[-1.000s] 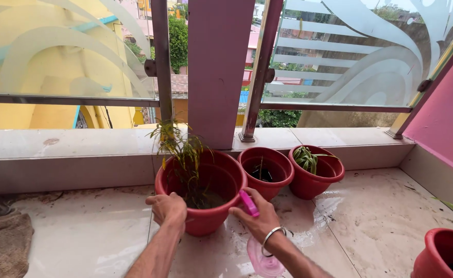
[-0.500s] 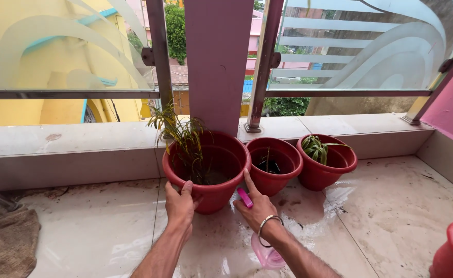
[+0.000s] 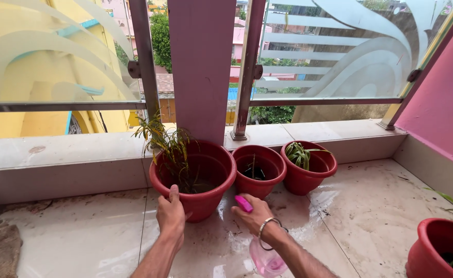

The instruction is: The person sprays water from a bottle onto various plants in red pots, moving between them to mist the leaves and soil. While spraying, they use their other hand to adjust the foliage and pick out fallen leaves from the pots.

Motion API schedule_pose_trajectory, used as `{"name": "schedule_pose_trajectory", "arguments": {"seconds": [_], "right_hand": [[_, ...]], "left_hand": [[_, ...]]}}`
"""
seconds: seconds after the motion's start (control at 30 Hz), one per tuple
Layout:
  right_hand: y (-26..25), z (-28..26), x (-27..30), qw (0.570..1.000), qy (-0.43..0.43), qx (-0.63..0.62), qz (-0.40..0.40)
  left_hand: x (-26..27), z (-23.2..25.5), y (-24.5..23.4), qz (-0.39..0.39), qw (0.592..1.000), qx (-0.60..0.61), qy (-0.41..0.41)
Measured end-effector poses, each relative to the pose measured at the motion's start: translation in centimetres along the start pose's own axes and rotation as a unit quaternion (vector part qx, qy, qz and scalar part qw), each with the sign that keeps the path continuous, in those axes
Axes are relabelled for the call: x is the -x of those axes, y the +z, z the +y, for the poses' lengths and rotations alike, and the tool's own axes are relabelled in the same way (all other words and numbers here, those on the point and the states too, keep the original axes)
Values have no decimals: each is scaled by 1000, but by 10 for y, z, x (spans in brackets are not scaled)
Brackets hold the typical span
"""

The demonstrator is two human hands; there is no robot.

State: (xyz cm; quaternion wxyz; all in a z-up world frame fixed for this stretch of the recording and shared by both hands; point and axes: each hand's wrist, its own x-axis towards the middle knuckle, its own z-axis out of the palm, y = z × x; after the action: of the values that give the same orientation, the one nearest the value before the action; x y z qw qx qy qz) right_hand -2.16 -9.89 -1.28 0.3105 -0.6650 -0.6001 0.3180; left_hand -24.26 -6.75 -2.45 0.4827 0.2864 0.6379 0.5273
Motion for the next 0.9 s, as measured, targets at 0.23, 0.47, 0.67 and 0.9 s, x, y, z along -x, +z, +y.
{"name": "schedule_pose_trajectory", "arguments": {"seconds": [0.23,0.47,0.67,0.9], "right_hand": [[-52,18,15,997,67,-15,30],[-101,51,44,989,133,-58,2],[-139,78,65,986,162,-38,-5],[-177,84,98,984,178,2,11]], "left_hand": [[3,-58,26,-35,996,-75,-36],[42,-36,76,-168,985,-20,-35],[17,-47,92,-102,991,77,-33],[16,-53,97,-39,992,118,-28]]}}
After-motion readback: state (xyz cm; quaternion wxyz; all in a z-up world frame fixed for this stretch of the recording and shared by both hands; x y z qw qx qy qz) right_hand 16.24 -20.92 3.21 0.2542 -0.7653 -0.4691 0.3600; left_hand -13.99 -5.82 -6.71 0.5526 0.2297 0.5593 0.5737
